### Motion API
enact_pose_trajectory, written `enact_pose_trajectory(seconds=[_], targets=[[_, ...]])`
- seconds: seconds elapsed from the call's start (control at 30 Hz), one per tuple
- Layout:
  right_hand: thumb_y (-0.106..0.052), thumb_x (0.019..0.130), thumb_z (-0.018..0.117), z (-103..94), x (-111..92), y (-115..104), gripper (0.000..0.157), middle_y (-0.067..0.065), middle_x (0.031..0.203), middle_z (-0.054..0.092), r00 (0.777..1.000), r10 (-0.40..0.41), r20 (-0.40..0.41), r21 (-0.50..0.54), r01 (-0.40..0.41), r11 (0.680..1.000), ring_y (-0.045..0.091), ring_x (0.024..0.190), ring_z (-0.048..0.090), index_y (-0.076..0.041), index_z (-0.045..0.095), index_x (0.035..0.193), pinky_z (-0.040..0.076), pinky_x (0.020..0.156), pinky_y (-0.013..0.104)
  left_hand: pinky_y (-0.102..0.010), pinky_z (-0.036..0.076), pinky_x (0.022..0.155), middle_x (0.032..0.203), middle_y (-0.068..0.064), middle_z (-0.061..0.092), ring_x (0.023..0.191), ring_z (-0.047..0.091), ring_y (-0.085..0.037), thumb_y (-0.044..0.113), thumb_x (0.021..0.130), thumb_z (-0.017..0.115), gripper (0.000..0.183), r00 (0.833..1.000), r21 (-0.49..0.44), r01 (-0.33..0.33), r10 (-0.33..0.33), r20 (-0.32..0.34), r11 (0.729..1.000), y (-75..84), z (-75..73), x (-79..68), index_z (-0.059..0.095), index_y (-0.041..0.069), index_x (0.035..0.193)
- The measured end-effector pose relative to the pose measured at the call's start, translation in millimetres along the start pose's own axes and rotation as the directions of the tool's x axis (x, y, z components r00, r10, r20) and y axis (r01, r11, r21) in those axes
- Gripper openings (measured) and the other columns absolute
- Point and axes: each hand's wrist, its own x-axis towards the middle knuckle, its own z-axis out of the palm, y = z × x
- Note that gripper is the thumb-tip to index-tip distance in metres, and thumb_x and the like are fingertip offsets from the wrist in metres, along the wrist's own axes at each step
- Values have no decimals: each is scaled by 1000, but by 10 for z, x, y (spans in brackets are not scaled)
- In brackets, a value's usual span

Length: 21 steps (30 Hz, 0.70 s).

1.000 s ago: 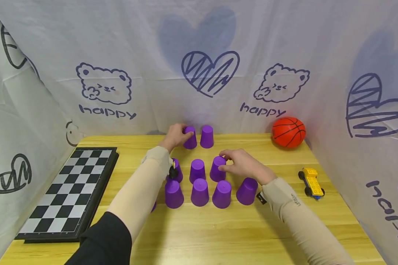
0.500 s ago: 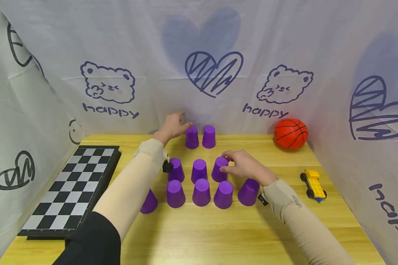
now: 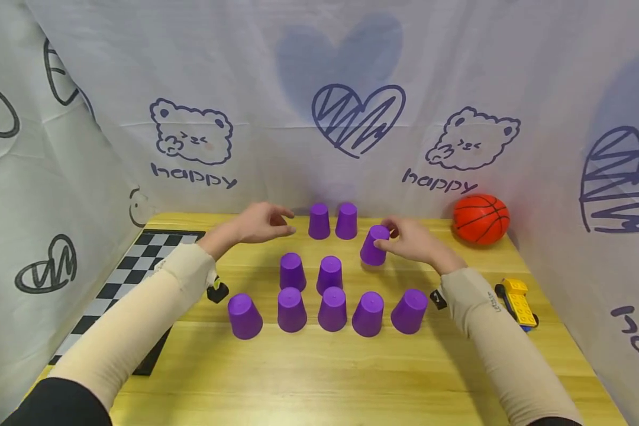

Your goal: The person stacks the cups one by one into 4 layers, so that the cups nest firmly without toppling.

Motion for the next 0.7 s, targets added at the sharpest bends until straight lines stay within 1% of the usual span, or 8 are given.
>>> enact_pose_trajectory(seconds=[0.1,0.2,0.27,0.37,0.47,0.53,0.7], targets=[[-28,97,75,-77,70,46,44,21,113,74,999,27,-20,-17,-27,999,36,105,69,4,66,126,59,90,48,-46,58,105,132,-18,73,123,70,-33,39,101,68,54,997,-27,-9,11,71,1000,-34,83,-149,62,8,145],[-28,97,75,-126,146,93,44,22,113,73,998,42,-42,-39,-43,998,37,104,69,4,66,126,59,87,45,-46,56,109,136,-20,71,127,68,-33,39,100,70,55,994,-31,-22,25,103,999,-73,169,-256,61,8,146],[-29,97,74,-134,193,142,45,23,115,73,997,60,-49,-43,-63,997,37,105,70,3,65,127,58,87,44,-46,55,111,137,-22,70,129,67,-34,39,100,71,56,993,-26,-30,33,115,999,-88,227,-296,61,8,146],[-29,98,73,-130,268,212,47,25,117,72,995,84,-48,-23,-86,996,38,106,70,5,63,129,58,88,44,-46,54,112,138,-23,69,130,66,-35,40,99,72,58,991,-25,-43,46,127,999,-103,303,-325,61,7,146],[-28,99,71,-109,358,274,49,28,119,71,994,99,-43,11,-99,995,40,108,70,8,61,130,58,90,45,-46,53,113,137,-21,70,131,66,-35,39,98,74,59,990,-21,-49,51,129,999,-117,362,-334,62,8,146],[-28,99,69,-87,430,331,49,28,119,70,993,110,-40,13,-109,994,41,109,69,8,61,130,57,91,45,-46,53,113,136,-20,71,130,66,-34,37,97,75,58,991,-23,-57,59,123,998,-127,401,-334,62,7,145],[-30,99,68,-25,571,448,49,28,120,70,993,118,-30,0,-118,993,42,112,69,8,62,129,57,97,51,-44,54,112,133,-18,73,128,68,-33,35,97,76,55,992,-23,-80,82,100,997,-137,484,-329,64,6,143]])
